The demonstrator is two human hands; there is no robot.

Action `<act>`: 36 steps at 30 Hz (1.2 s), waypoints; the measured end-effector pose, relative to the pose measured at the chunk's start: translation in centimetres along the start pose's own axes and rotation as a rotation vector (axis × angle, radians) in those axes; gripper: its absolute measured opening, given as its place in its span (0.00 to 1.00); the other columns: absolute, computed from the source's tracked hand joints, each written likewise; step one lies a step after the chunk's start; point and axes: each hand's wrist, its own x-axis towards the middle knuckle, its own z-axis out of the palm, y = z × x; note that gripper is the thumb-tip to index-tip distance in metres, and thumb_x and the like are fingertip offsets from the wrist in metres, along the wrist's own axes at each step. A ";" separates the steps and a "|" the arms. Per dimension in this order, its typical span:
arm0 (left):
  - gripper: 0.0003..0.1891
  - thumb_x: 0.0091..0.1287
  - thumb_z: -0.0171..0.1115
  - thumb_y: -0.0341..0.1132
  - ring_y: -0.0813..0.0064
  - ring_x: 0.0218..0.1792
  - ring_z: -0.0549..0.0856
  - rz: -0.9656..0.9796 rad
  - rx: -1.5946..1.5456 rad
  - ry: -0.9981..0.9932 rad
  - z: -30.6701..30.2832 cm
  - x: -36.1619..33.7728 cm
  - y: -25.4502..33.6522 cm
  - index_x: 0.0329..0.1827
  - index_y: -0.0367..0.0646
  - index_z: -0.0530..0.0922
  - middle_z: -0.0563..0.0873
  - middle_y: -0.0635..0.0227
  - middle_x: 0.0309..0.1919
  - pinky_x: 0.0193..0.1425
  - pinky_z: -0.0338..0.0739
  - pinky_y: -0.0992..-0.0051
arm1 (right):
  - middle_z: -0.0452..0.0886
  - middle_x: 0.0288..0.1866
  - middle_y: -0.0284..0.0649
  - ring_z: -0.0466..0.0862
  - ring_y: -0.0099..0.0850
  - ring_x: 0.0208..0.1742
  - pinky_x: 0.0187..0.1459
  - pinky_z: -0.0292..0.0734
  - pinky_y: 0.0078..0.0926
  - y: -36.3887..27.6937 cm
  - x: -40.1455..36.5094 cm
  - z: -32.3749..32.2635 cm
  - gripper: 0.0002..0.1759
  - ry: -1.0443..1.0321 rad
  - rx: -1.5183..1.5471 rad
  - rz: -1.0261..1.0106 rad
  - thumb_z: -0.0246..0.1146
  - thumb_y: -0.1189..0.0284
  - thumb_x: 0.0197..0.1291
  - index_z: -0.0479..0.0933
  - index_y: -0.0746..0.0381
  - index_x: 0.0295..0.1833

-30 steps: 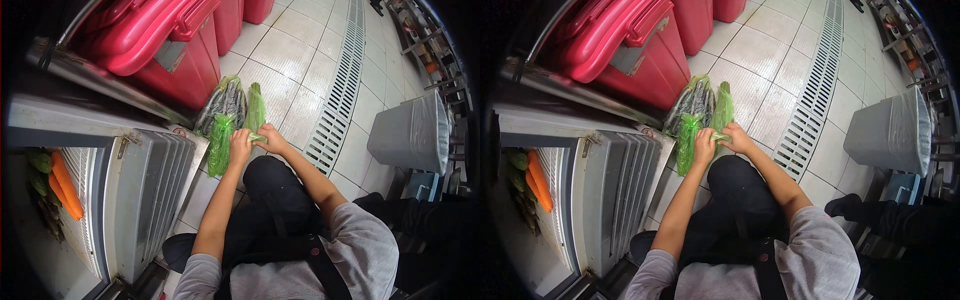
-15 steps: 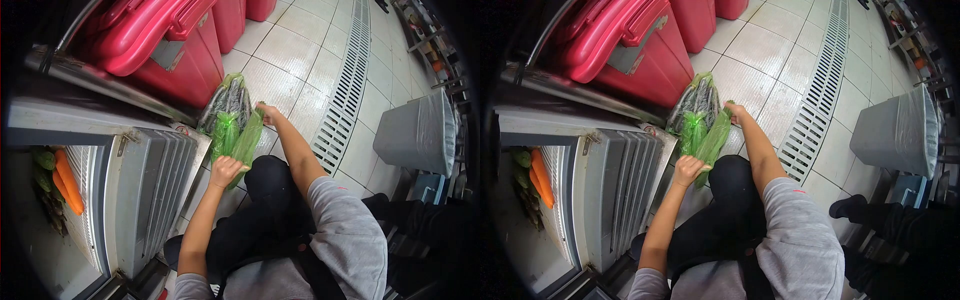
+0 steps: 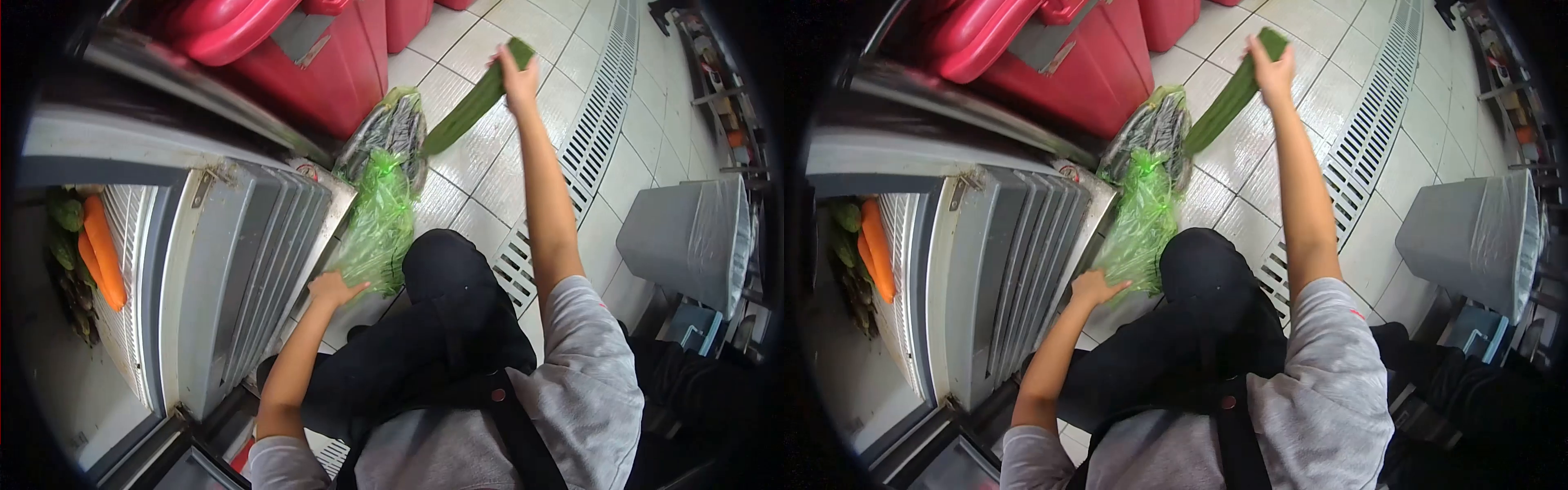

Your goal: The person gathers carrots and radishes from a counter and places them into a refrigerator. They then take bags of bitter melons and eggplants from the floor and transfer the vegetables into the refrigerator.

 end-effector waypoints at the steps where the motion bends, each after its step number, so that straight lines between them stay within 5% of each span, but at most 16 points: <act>1: 0.51 0.40 0.64 0.72 0.49 0.50 0.80 -0.201 0.027 -0.033 -0.6 0.0 1.8 0.58 0.38 0.69 0.78 0.47 0.51 0.53 0.73 0.55 | 0.79 0.29 0.37 0.80 0.25 0.27 0.27 0.77 0.22 -1.1 0.5 -0.5 0.17 0.029 -0.091 -0.042 0.69 0.68 0.55 0.69 0.63 0.42; 2: 0.57 0.37 0.63 0.75 0.46 0.56 0.76 -0.399 0.057 -0.064 -0.6 -0.1 3.6 0.63 0.37 0.64 0.73 0.45 0.58 0.58 0.70 0.52 | 0.79 0.29 0.35 0.78 0.22 0.26 0.28 0.75 0.20 -2.8 -0.2 -0.2 0.17 0.004 -0.059 -0.130 0.71 0.68 0.52 0.71 0.62 0.40; 6: 0.56 0.39 0.70 0.67 0.53 0.60 0.74 -0.350 0.170 -0.047 2.9 0.9 9.7 0.66 0.41 0.58 0.71 0.51 0.60 0.59 0.70 0.54 | 0.78 0.26 0.29 0.75 0.19 0.27 0.32 0.74 0.21 -5.8 -3.8 0.9 0.20 -0.277 -0.545 -0.300 0.77 0.63 0.43 0.75 0.60 0.36; 9: 0.52 0.38 0.74 0.59 0.49 0.58 0.73 -0.254 -0.148 0.169 10.6 5.2 10.0 0.61 0.40 0.59 0.70 0.51 0.60 0.57 0.71 0.54 | 0.80 0.27 0.37 0.78 0.25 0.28 0.35 0.76 0.24 -8.3 -8.5 2.6 0.21 -0.528 -0.726 -0.016 0.75 0.64 0.41 0.75 0.62 0.38; 13: 0.45 0.40 0.75 0.47 0.51 0.51 0.79 -0.329 -0.485 0.192 10.2 4.4 9.8 0.58 0.39 0.60 0.74 0.49 0.56 0.52 0.75 0.58 | 0.77 0.23 0.45 0.77 0.31 0.25 0.33 0.74 0.29 -10.2 -12.6 2.7 0.16 -0.775 -0.792 0.159 0.66 0.73 0.38 0.75 0.65 0.37; 17: 0.39 0.41 0.76 0.38 0.53 0.48 0.81 -0.028 -0.918 0.539 3.3 0.6 9.4 0.56 0.36 0.64 0.79 0.48 0.50 0.51 0.77 0.64 | 0.78 0.23 0.42 0.77 0.31 0.24 0.32 0.74 0.29 -10.1 -13.8 2.0 0.17 -0.950 -0.732 0.312 0.68 0.73 0.37 0.76 0.66 0.37; 19: 0.37 0.42 0.76 0.36 0.58 0.49 0.82 0.148 -1.094 0.666 -0.2 -1.7 9.1 0.55 0.36 0.66 0.80 0.51 0.49 0.51 0.77 0.66 | 0.77 0.23 0.36 0.77 0.25 0.28 0.35 0.74 0.23 -9.7 -13.9 2.6 0.14 -1.177 -0.678 0.280 0.68 0.75 0.40 0.76 0.65 0.36; 20: 0.35 0.44 0.76 0.33 0.62 0.50 0.81 0.281 -1.212 0.640 -2.2 -2.6 8.9 0.55 0.35 0.67 0.80 0.54 0.49 0.52 0.76 0.68 | 0.80 0.32 0.39 0.80 0.29 0.33 0.41 0.75 0.25 -9.7 -13.9 3.3 0.16 -1.218 -0.586 0.118 0.68 0.76 0.39 0.76 0.65 0.39; 23: 0.33 0.47 0.76 0.29 0.70 0.51 0.80 0.488 -1.432 0.596 -5.8 -4.9 8.8 0.56 0.35 0.68 0.80 0.59 0.50 0.54 0.75 0.71 | 0.77 0.50 0.43 0.81 0.35 0.36 0.49 0.73 0.29 -11.4 -13.6 5.1 0.31 -1.201 -0.434 -0.220 0.69 0.79 0.35 0.73 0.63 0.52; 24: 0.33 0.47 0.75 0.28 0.73 0.51 0.79 0.552 -1.545 0.558 -6.6 -5.8 8.8 0.56 0.35 0.68 0.80 0.61 0.50 0.55 0.74 0.72 | 0.77 0.50 0.43 0.81 0.35 0.36 0.49 0.73 0.29 -12.3 -13.4 5.7 0.31 -1.207 -0.428 -0.234 0.69 0.79 0.35 0.73 0.63 0.52; 26: 0.33 0.46 0.77 0.27 0.72 0.50 0.80 0.568 -1.594 0.617 -7.8 -7.5 9.2 0.55 0.36 0.69 0.80 0.62 0.50 0.55 0.74 0.72 | 0.77 0.52 0.45 0.76 0.40 0.55 0.56 0.70 0.32 -15.7 -13.1 7.1 0.39 -1.146 -0.335 -0.136 0.68 0.78 0.36 0.68 0.61 0.62; 29: 0.33 0.45 0.78 0.28 0.73 0.51 0.80 0.565 -1.466 0.715 -9.0 -9.4 9.1 0.54 0.36 0.69 0.80 0.62 0.49 0.56 0.74 0.72 | 0.69 0.65 0.47 0.73 0.40 0.60 0.56 0.69 0.32 -20.6 -13.4 9.1 0.53 -1.143 -0.248 -0.026 0.69 0.80 0.35 0.55 0.58 0.72; 33: 0.33 0.41 0.79 0.29 0.69 0.47 0.81 0.519 -1.324 1.035 -9.8 -11.2 9.3 0.51 0.38 0.70 0.79 0.61 0.45 0.50 0.75 0.70 | 0.57 0.73 0.48 0.72 0.37 0.61 0.49 0.71 0.25 -23.5 -13.9 10.1 0.55 -1.173 -0.227 -0.165 0.70 0.80 0.35 0.52 0.59 0.74; 36: 0.33 0.39 0.80 0.30 0.65 0.44 0.80 0.432 -1.067 1.210 -10.1 -12.8 8.9 0.49 0.39 0.71 0.78 0.60 0.42 0.47 0.75 0.69 | 0.67 0.66 0.47 0.77 0.31 0.52 0.45 0.72 0.22 -25.1 -14.2 10.1 0.52 -1.210 -0.199 -0.253 0.69 0.81 0.36 0.55 0.63 0.72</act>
